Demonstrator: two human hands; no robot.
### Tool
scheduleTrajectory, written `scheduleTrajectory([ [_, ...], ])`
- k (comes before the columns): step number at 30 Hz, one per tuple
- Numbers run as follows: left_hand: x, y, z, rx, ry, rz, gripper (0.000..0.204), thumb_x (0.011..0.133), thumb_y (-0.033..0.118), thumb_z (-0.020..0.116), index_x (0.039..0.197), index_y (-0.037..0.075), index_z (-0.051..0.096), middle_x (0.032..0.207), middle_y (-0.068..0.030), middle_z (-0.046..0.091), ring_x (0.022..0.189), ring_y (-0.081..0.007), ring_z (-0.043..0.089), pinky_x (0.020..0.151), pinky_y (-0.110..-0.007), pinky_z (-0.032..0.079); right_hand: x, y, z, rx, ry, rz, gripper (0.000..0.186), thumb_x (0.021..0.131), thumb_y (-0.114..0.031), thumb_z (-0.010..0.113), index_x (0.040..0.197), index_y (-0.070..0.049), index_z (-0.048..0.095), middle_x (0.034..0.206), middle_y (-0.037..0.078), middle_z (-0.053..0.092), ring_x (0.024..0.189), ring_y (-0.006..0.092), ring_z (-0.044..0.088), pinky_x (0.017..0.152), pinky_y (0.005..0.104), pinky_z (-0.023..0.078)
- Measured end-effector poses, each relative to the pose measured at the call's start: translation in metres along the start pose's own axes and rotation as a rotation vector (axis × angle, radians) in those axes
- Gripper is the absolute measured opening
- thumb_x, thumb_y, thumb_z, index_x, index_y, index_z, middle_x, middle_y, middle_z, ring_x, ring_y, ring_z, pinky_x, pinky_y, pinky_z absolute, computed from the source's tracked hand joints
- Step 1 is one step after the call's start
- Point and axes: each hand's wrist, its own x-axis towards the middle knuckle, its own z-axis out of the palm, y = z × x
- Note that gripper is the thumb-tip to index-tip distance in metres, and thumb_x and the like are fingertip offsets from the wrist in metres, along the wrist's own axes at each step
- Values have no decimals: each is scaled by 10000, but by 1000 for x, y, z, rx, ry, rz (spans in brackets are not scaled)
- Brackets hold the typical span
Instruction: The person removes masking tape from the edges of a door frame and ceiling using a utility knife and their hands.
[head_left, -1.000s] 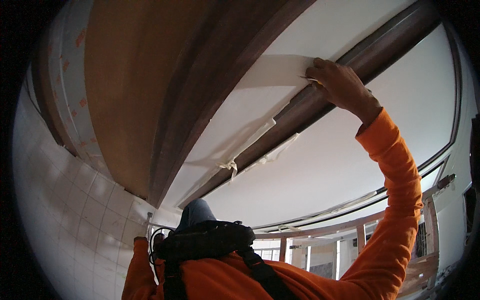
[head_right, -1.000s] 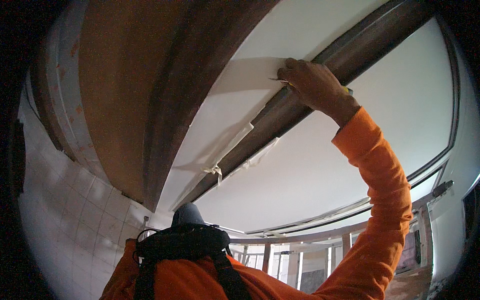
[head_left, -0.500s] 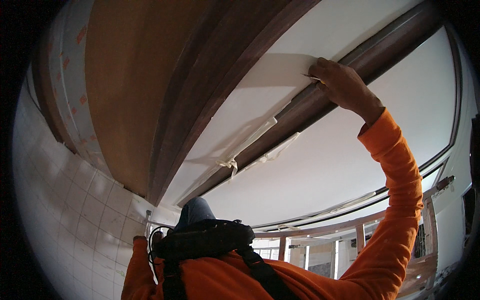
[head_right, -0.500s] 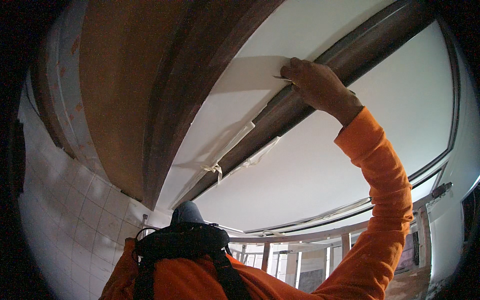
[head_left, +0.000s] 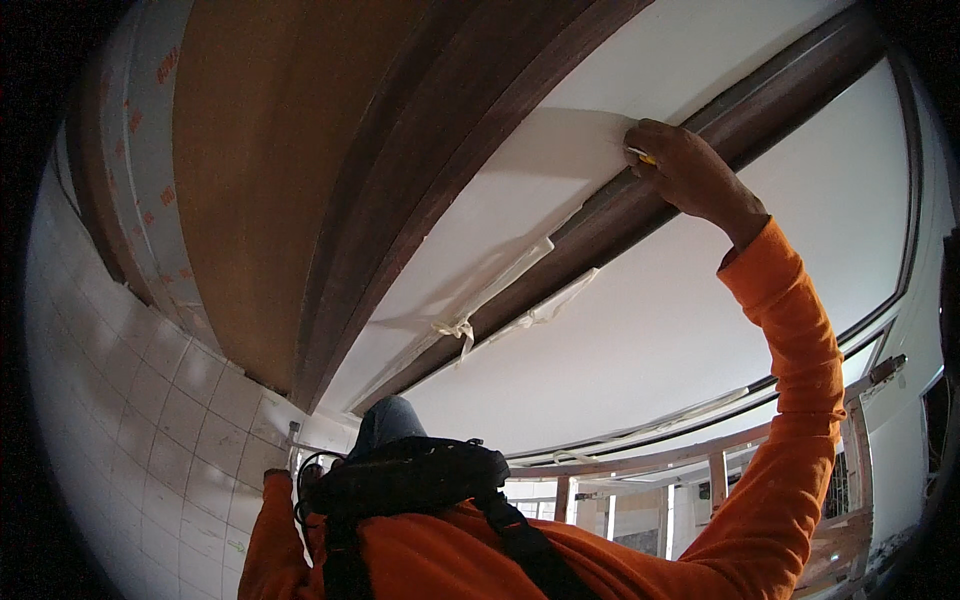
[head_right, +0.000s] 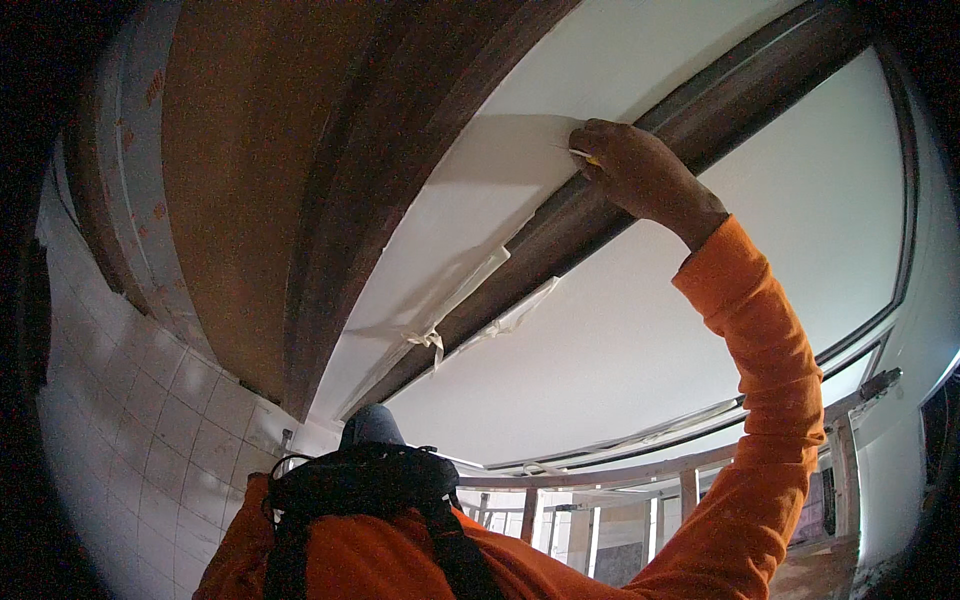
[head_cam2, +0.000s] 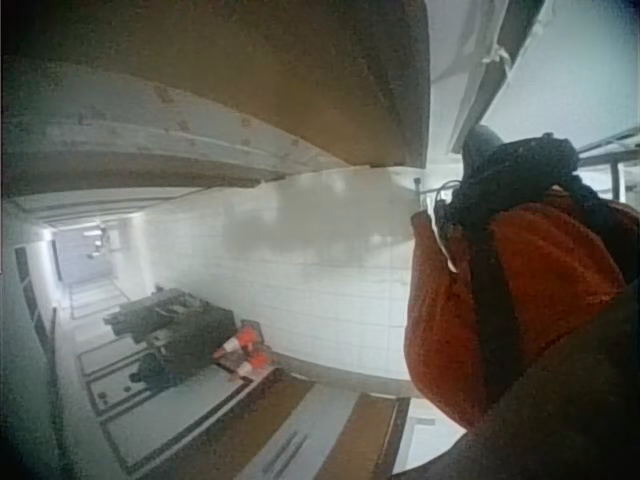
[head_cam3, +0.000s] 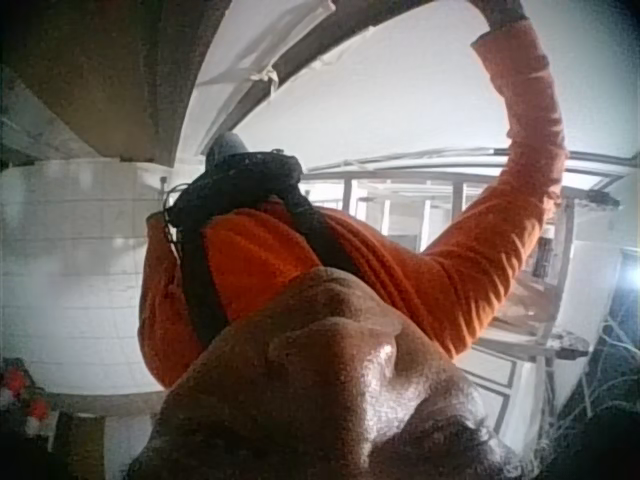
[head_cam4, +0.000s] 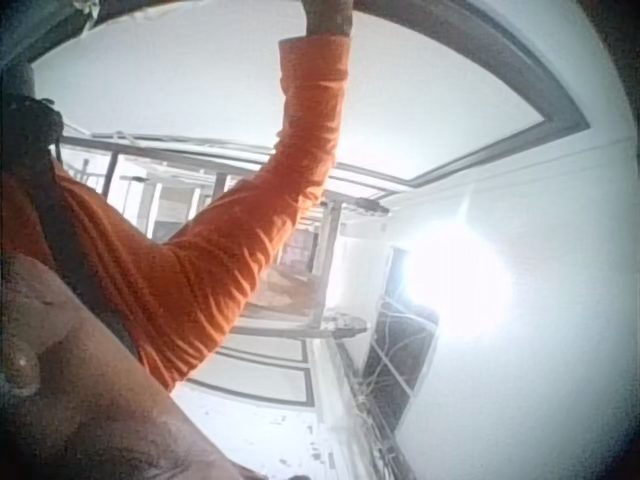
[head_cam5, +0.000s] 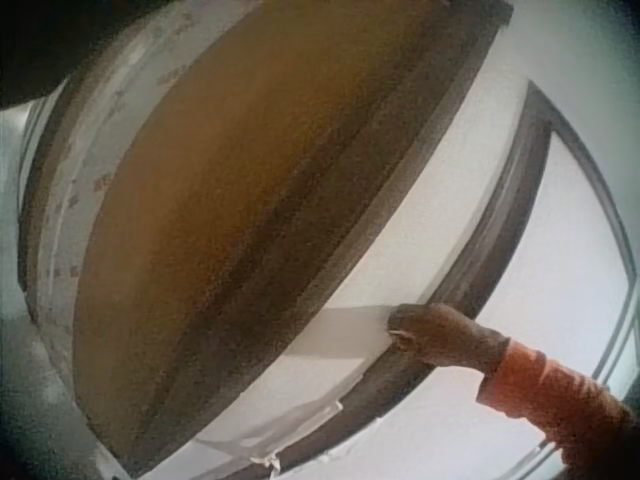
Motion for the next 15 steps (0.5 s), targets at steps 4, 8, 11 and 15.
scheduleTrajectory([
  [4,7,30,-21,106,-107,3,257,936,257,594,1080,179,792,1154,-60,759,1072,-244,730,866,-410,583,-7,4,6,-59,-24,-92,97,891,-57,650,978,-17,634,985,191,682,903,431,673,776,494,563],
  [8,-4,22,-23,99,-161,-31,260,938,271,597,1083,175,790,1162,-61,757,1081,-241,727,877,-402,580,-1,0,1,-133,-69,-106,107,888,-48,643,989,-17,626,972,196,679,903,434,670,776,503,557],
  [11,-7,19,-20,91,-166,-57,262,938,276,598,1084,174,790,1161,-61,757,1083,-240,726,879,-400,579,2,-1,0,-76,-74,-48,101,904,-47,646,987,1,613,964,199,671,889,413,667,773,470,545],
  [15,-3,24,-19,74,-163,-73,265,938,282,599,1086,172,789,1160,-62,757,1086,-238,725,882,-397,578,-3,-7,-16,100,24,213,133,931,-97,669,978,8,602,884,184,648,819,342,661,723,409,517],
])
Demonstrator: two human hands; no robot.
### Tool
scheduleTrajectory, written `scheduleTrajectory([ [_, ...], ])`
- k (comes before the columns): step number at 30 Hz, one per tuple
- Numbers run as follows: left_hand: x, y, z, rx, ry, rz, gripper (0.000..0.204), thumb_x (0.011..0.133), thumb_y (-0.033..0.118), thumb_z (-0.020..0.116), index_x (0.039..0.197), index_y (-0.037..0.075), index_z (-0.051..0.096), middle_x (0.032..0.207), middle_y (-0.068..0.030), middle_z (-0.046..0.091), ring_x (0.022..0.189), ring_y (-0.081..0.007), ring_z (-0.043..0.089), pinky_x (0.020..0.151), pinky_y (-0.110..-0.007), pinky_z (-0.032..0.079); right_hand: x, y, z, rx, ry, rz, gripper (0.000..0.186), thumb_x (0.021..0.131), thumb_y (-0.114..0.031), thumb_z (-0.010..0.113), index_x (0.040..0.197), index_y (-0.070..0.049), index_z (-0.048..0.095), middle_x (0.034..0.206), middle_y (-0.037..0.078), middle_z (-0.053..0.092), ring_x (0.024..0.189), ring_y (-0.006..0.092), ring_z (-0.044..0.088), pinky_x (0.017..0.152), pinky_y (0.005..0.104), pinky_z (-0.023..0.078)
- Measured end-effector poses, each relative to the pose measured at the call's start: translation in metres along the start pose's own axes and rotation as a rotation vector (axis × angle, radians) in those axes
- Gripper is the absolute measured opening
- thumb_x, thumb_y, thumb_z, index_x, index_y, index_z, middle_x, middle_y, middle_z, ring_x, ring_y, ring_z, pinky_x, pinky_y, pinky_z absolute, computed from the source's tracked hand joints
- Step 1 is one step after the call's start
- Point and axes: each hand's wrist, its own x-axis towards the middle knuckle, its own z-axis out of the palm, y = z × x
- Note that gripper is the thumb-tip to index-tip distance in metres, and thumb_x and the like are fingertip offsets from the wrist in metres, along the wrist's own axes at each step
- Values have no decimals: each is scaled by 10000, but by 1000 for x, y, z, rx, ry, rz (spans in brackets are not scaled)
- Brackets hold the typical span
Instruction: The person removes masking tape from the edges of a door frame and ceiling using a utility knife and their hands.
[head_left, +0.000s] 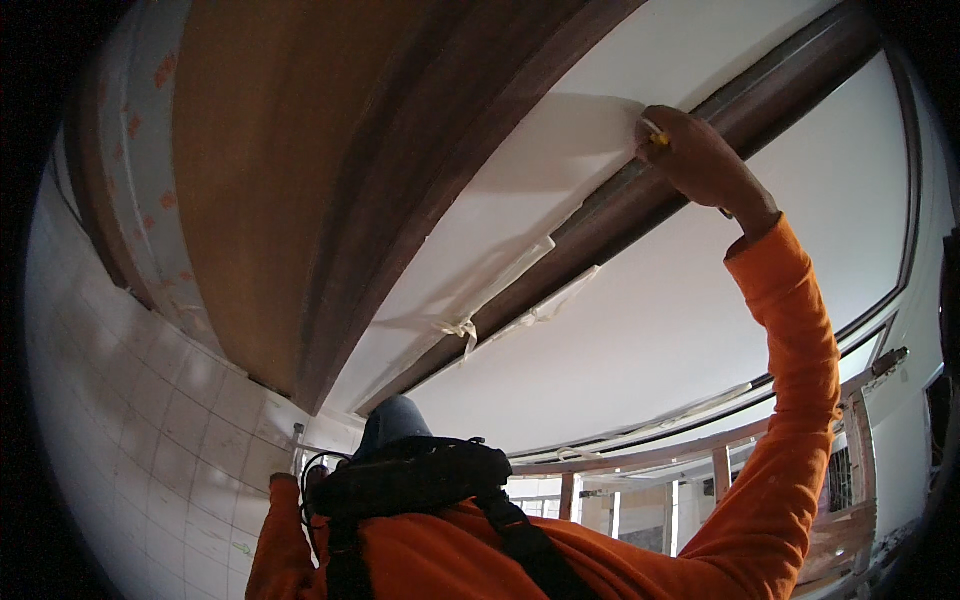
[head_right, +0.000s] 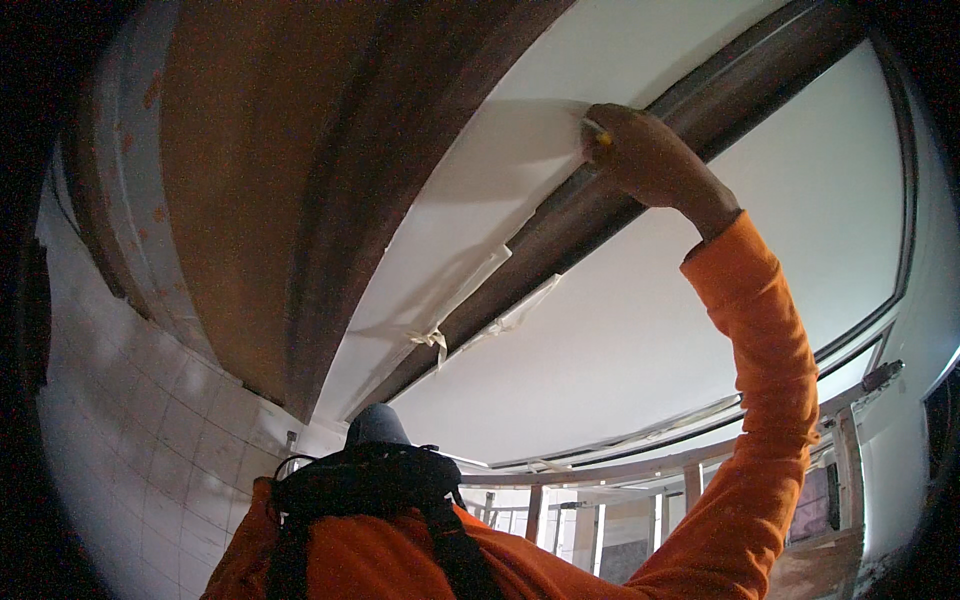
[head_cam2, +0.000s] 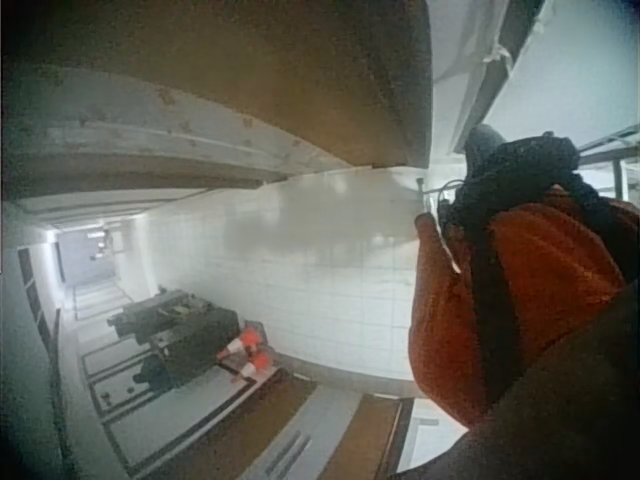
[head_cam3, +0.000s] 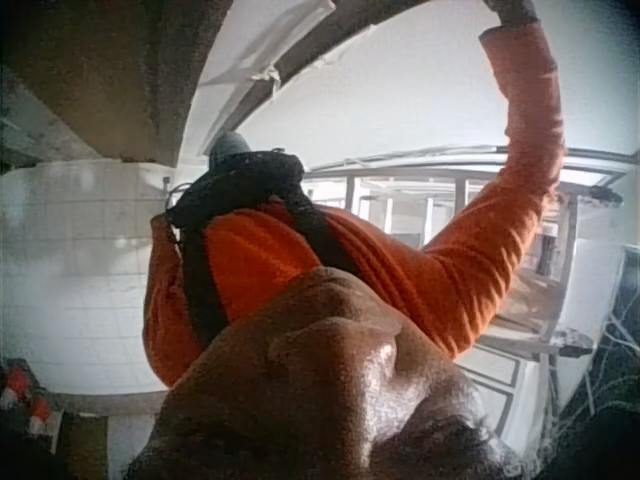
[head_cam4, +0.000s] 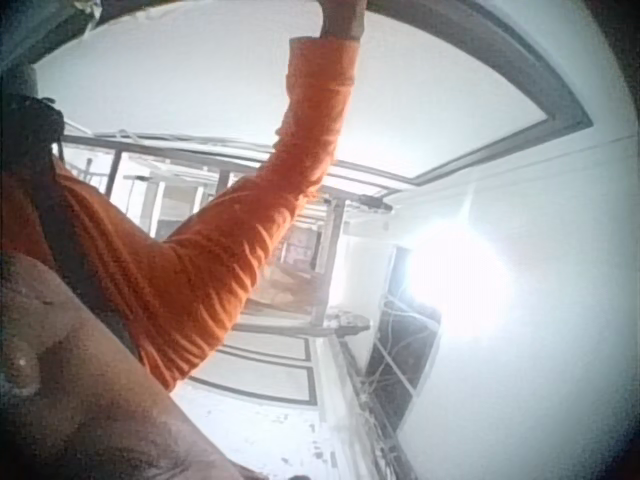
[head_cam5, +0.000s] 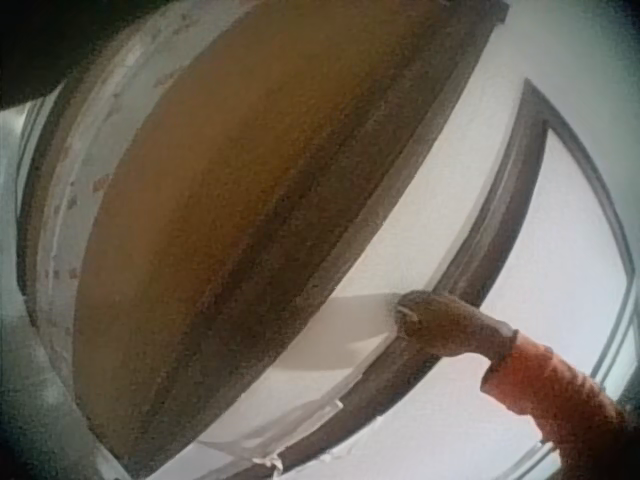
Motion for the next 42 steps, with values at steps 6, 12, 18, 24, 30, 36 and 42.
scheduleTrajectory([
  [6,9,28,-22,-236,83,-64,275,934,308,606,1075,160,791,1123,-69,760,1076,-239,719,900,-389,564,-32,-43,-23,69,280,391,171,949,-217,683,986,-52,658,827,131,693,729,237,673,670,387,523],
  [12,31,-28,-50,-45,768,125,198,866,188,627,1007,132,753,931,-125,723,886,-346,695,820,-482,550,-65,-89,75,601,371,295,143,985,-108,606,1034,-51,728,925,112,754,883,185,724,786,326,562],
  [18,-86,71,-343,-2280,47,785,566,983,146,652,1479,-15,433,1346,-215,617,1230,-315,626,1054,-424,532,-119,-124,235,1142,35,376,140,968,-138,664,1016,-7,647,805,64,646,704,138,589,660,296,499],
  [24,-206,90,-437,-2154,166,891,525,985,38,609,1484,-12,453,1276,-170,667,1170,-234,653,1017,-360,527,-122,-185,270,1440,-77,434,185,981,-165,678,1037,11,691,791,-7,615,709,56,519,640,241,451],
  [30,-216,117,-451,-1753,314,881,493,986,-4,579,1470,-14,482,1168,-100,703,1057,-163,674,910,-279,532,-108,-218,268,1356,-17,276,230,947,-152,721,1102,17,696,842,33,628,748,113,590,662,265,502],
  [36,-209,128,-446,-1691,368,819,371,967,56,651,1322,-31,587,1023,-94,716,929,-136,677,810,-273,545,-97,-224,293,976,179,130,118,910,-108,697,926,2,658,904,188,654,813,381,664,708,437,526],
  [42,-204,116,-416,-1645,282,737,250,955,109,703,1156,-35,660,956,-81,717,787,-129,667,735,-276,549,-104,-209,295,1058,158,187,223,956,-182,685,885,22,629,801,200,618,707,366,611,640,434,482],
])
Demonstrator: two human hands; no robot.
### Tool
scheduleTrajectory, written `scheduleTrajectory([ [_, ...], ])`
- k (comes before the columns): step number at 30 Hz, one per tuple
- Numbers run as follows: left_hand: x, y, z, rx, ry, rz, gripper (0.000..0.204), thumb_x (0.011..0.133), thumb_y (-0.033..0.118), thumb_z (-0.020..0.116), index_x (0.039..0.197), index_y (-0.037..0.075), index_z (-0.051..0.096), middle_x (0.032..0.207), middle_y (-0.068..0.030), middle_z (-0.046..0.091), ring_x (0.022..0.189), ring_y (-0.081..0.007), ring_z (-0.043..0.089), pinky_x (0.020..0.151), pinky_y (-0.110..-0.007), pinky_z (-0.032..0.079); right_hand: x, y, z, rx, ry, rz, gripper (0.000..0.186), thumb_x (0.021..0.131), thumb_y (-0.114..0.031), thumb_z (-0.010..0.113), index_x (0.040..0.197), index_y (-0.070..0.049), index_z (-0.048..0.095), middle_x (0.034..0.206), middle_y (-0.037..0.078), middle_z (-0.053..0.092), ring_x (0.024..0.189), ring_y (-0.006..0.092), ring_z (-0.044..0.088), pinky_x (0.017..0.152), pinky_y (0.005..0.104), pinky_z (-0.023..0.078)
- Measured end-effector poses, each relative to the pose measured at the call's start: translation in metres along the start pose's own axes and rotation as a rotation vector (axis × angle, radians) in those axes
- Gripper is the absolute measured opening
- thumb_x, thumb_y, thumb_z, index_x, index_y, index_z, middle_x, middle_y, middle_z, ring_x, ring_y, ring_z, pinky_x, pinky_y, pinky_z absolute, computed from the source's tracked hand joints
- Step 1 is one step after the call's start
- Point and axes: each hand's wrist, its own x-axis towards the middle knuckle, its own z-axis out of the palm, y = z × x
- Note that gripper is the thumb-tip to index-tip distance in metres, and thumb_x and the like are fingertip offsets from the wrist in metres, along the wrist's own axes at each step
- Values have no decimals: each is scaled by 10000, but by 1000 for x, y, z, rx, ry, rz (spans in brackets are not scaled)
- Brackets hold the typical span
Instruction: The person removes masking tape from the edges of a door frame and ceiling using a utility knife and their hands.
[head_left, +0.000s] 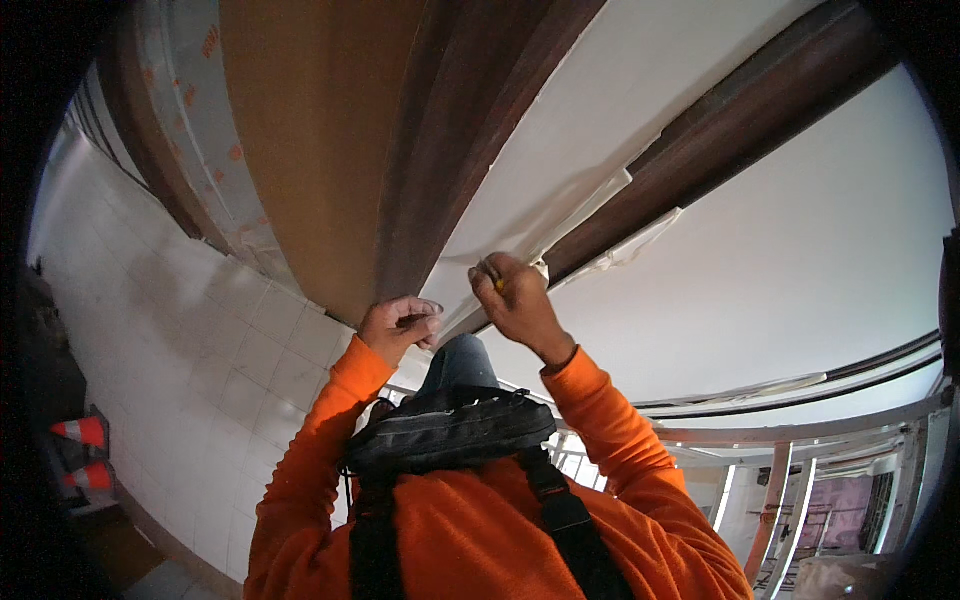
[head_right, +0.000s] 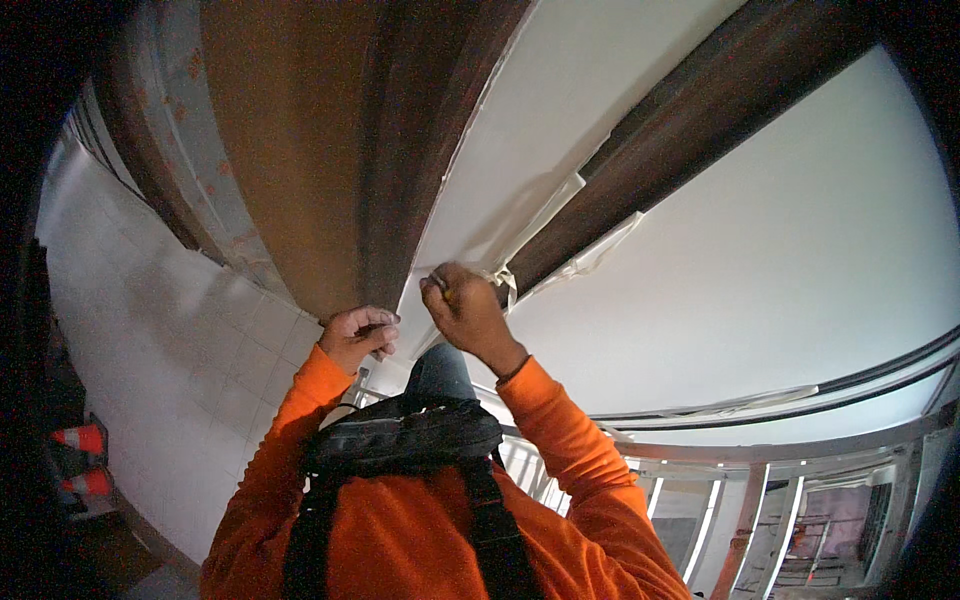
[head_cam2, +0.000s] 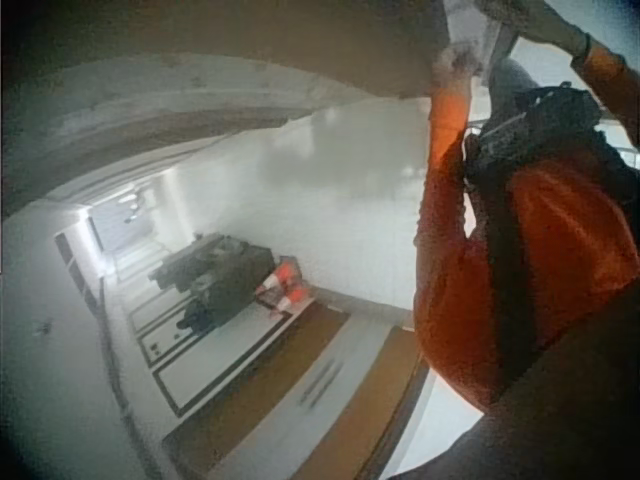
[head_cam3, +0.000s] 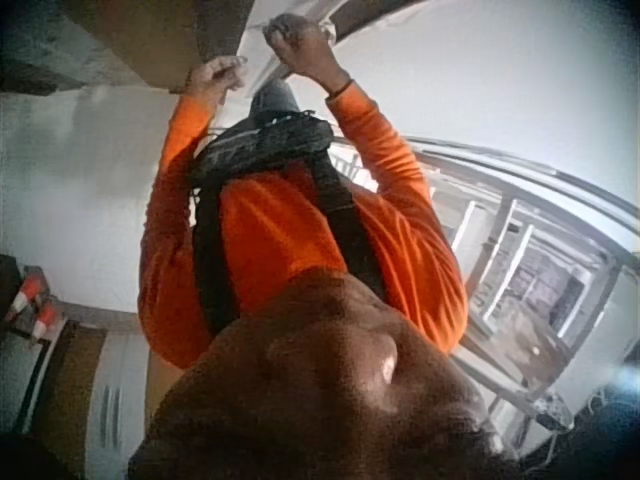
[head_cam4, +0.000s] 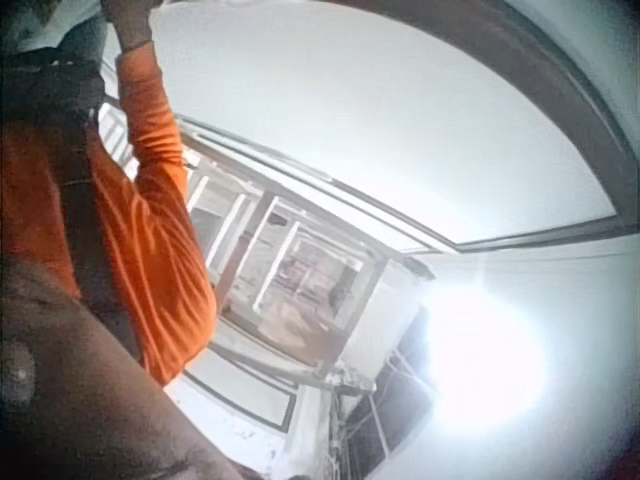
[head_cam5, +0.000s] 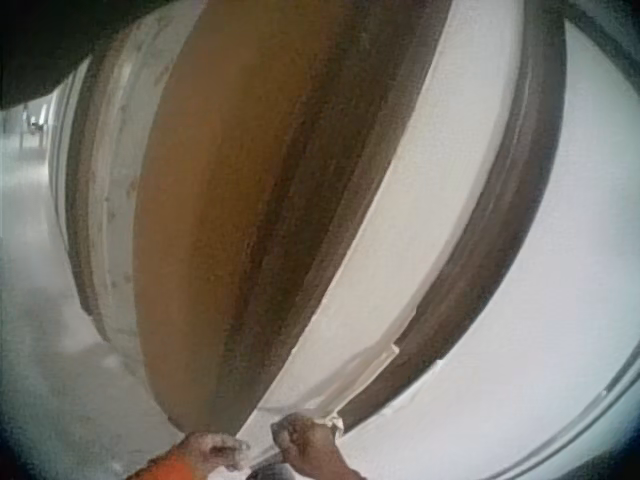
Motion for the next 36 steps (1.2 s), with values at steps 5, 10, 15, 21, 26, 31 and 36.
scheduleTrajectory([
  [5,9,-27,-40,572,344,146,238,919,148,741,1109,15,689,928,-67,709,822,-177,680,739,-326,542,-12,0,8,72,134,12,207,957,-170,706,905,14,628,760,100,589,679,215,565,636,366,483],
  [10,21,13,-8,568,413,585,206,915,144,735,1094,52,692,1010,-103,706,969,-194,676,839,-336,547,-13,5,-10,154,-202,285,219,940,-141,713,1059,-2,593,810,82,600,738,169,590,685,340,505],
  [15,48,10,-4,272,210,395,198,938,159,727,1087,35,687,912,-43,685,844,-137,670,780,-295,565,-13,-3,-29,542,-53,374,260,991,-159,604,1187,-58,465,871,65,606,667,142,560,562,298,491],
  [21,35,-92,-177,830,620,209,203,921,230,747,950,42,676,820,-99,689,719,-238,683,691,-371,566,5,-23,-140,497,258,243,219,1067,-299,483,1134,-92,510,942,83,626,650,134,600,568,280,514],
  [26,8,-113,-191,1836,1022,380,135,930,169,677,1035,90,704,952,-136,735,911,-344,711,872,-421,545,27,-56,-166,263,427,309,213,1090,-199,437,1229,-56,510,864,79,642,646,125,607,554,276,505],
  [31,7,-126,-197,1105,574,-264,377,900,174,683,1273,127,659,1230,-201,675,1169,-394,633,1120,-455,397,22,-40,-169,343,326,379,417,1090,-427,425,1229,-46,523,761,75,617,582,141,567,524,275,463],
  [36,41,-78,-106,773,311,134,491,893,161,756,1331,14,588,1246,-201,673,1163,-327,653,1041,-431,496,18,-22,-139,603,311,452,440,1052,-407,415,1169,-20,590,835,72,609,696,150,546,642,302,462],
])
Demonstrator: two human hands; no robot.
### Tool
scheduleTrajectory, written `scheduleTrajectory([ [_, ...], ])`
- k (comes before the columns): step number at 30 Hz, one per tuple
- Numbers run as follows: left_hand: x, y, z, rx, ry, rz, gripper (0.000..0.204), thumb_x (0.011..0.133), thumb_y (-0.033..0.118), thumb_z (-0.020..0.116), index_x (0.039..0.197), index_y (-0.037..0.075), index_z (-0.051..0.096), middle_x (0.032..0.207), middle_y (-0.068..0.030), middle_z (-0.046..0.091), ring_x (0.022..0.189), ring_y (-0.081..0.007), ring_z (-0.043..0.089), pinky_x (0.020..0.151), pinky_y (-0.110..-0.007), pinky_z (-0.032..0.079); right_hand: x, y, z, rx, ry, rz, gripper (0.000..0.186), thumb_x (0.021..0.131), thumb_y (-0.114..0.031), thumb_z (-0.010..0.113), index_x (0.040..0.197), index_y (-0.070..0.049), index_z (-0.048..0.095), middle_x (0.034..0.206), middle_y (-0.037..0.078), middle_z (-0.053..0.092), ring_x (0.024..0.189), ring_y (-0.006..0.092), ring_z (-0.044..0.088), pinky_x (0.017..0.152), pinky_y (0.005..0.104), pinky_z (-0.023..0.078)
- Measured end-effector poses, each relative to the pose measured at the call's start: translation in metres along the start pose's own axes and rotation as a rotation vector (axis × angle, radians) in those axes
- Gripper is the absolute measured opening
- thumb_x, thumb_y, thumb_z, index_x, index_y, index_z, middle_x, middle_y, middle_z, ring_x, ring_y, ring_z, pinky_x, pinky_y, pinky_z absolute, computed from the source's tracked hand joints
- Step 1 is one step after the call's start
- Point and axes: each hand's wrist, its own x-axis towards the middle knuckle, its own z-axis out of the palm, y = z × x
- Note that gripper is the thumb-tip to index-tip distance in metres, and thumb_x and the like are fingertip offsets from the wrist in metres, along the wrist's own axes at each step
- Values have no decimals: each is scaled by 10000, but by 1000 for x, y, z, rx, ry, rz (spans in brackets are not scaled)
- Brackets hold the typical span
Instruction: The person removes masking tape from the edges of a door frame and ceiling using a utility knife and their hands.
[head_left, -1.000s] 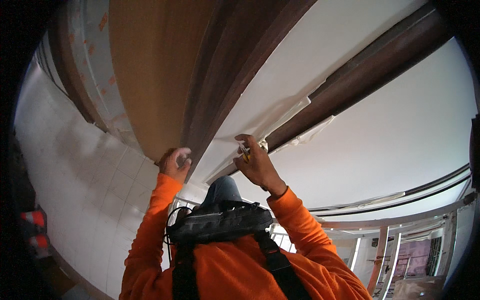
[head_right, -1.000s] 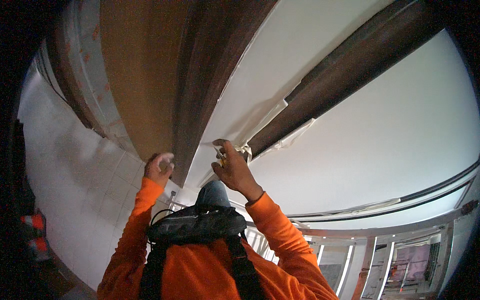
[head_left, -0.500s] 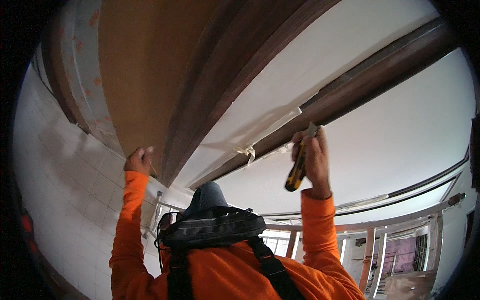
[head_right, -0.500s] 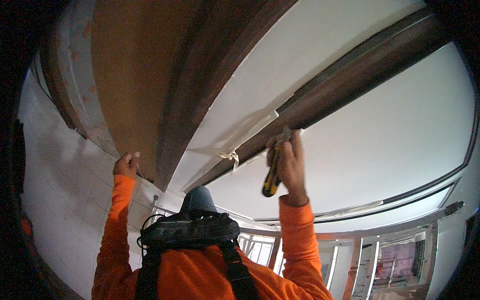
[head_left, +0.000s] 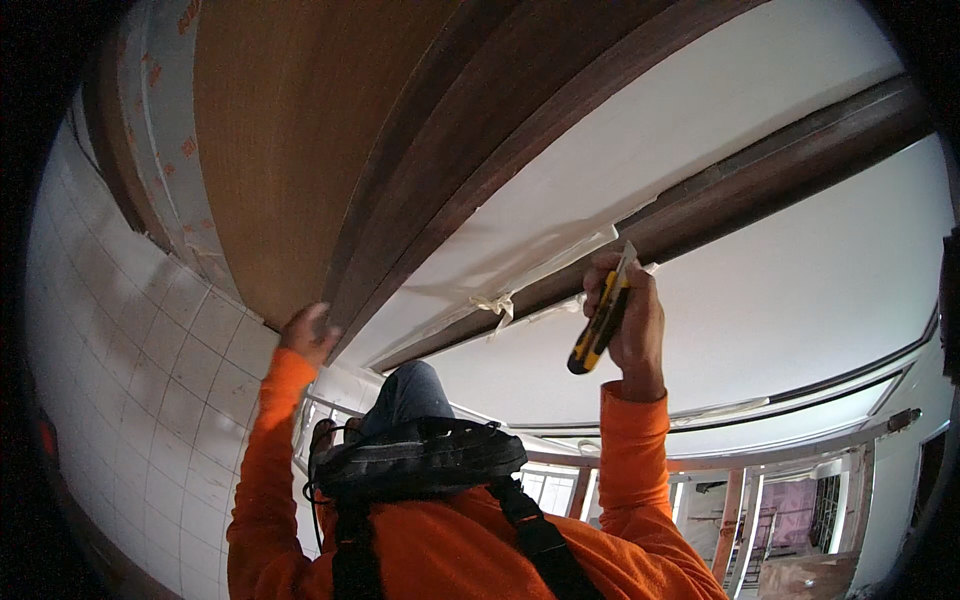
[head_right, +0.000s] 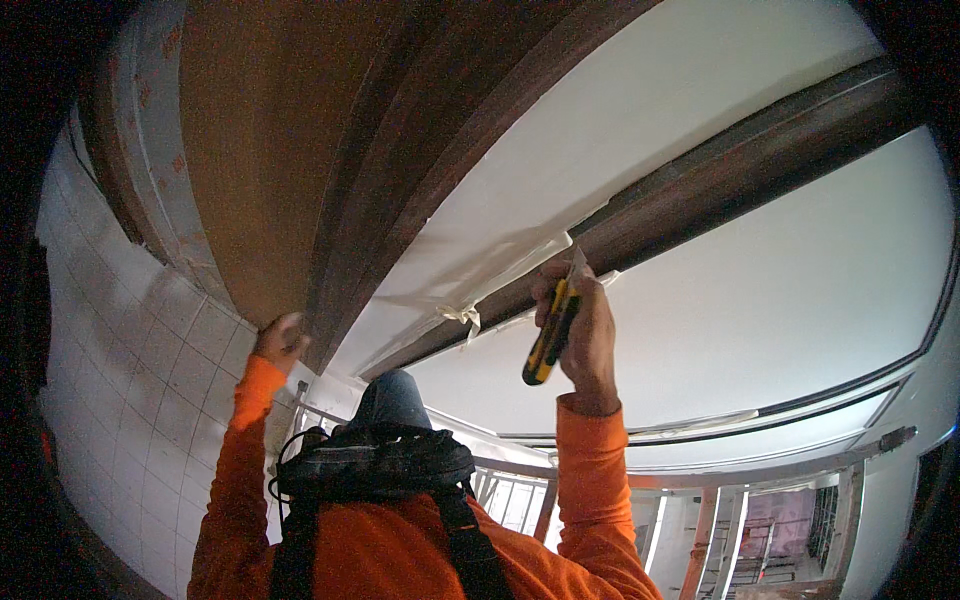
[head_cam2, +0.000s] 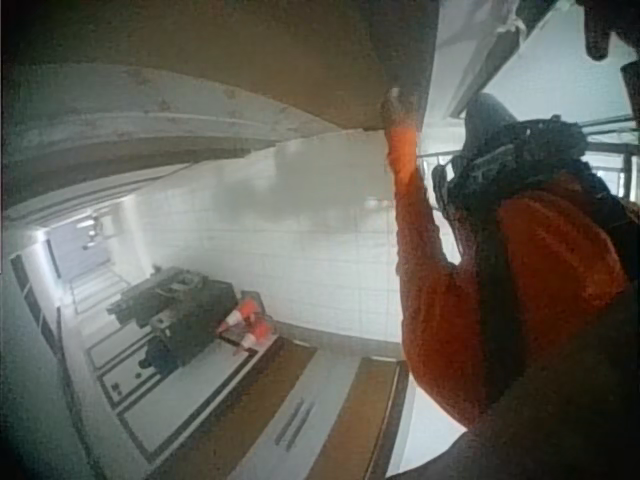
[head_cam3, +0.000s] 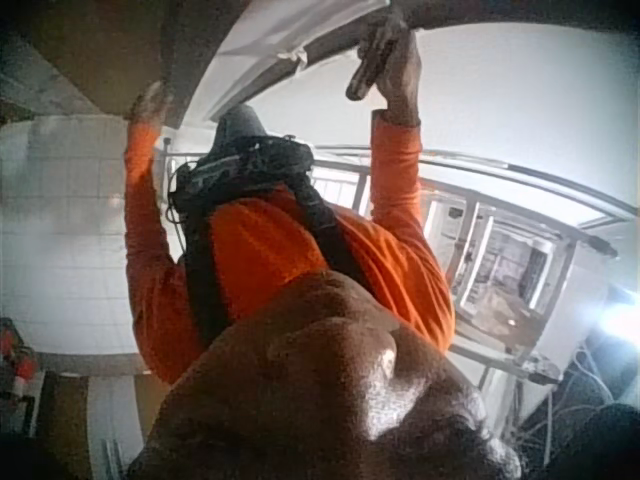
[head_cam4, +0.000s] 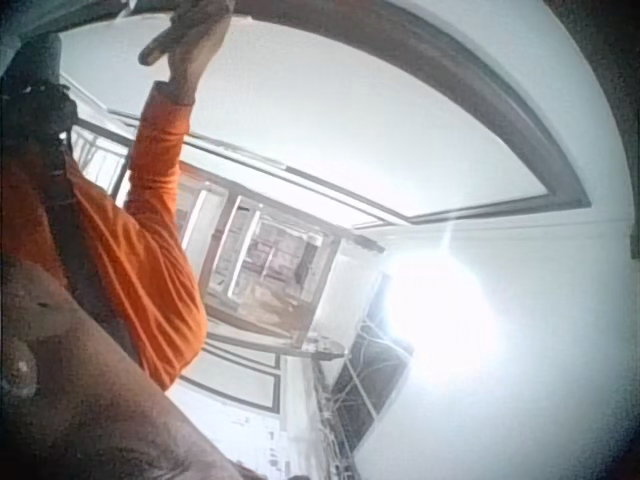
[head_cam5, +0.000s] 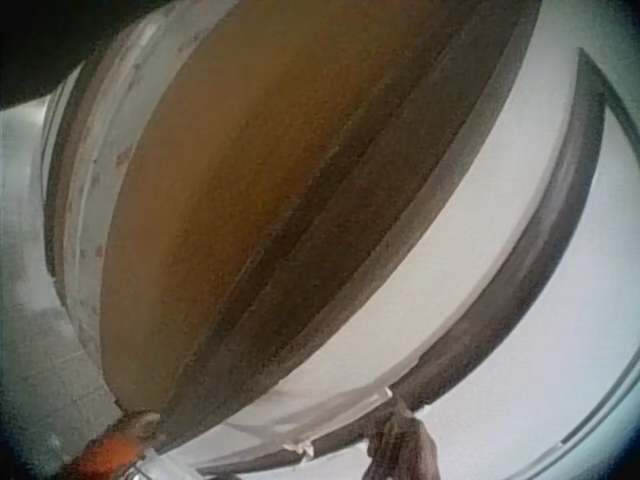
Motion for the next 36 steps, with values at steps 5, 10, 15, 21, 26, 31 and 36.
scheduleTrajectory([
  [5,16,198,14,-560,-419,389,599,940,280,752,1410,12,495,1252,-123,642,1100,-181,649,939,-329,535,-1,17,42,389,-73,13,263,1053,-258,571,1226,-61,595,956,31,585,877,155,570,821,327,473],
  [10,9,254,64,-544,-300,381,534,1024,325,621,1418,24,424,959,-110,686,797,-217,686,743,-337,565,-13,47,55,420,-22,26,193,1061,-226,579,1169,-70,613,1059,40,647,1001,173,629,930,372,512],
  [15,4,239,65,-542,-353,429,449,1042,291,579,1361,6,443,865,-116,678,710,-265,678,680,-379,552,-23,55,26,349,70,81,246,1064,-244,573,1152,-26,650,994,50,670,928,159,658,879,357,565],
  [21,27,241,66,-428,-153,613,437,1041,301,580,1334,-8,481,1036,-222,659,907,-347,688,802,-421,545,-17,57,-10,228,353,-148,249,1075,-261,551,1046,-33,645,884,39,622,810,141,622,770,315,570],
  [26,102,302,44,-366,149,837,488,1024,292,618,1438,65,496,1238,-223,656,1115,-361,677,928,-408,550,-26,62,-14,188,221,-63,303,1091,-300,511,919,-64,596,808,60,603,716,142,581,686,319,525],
  [31,135,331,56,-363,190,900,484,1018,300,631,1458,120,537,1246,-206,680,1126,-331,687,935,-389,559,-47,89,-10,179,173,21,370,1071,-347,555,882,-40,639,744,56,608,670,145,586,640,295,490],
  [36,143,334,62,-335,178,965,460,1019,265,632,1447,116,551,1246,-197,689,1113,-294,700,936,-370,567,-65,101,-22,176,189,131,338,1075,-319,552,868,-61,624,754,39,603,663,131,579,661,298,518],
])
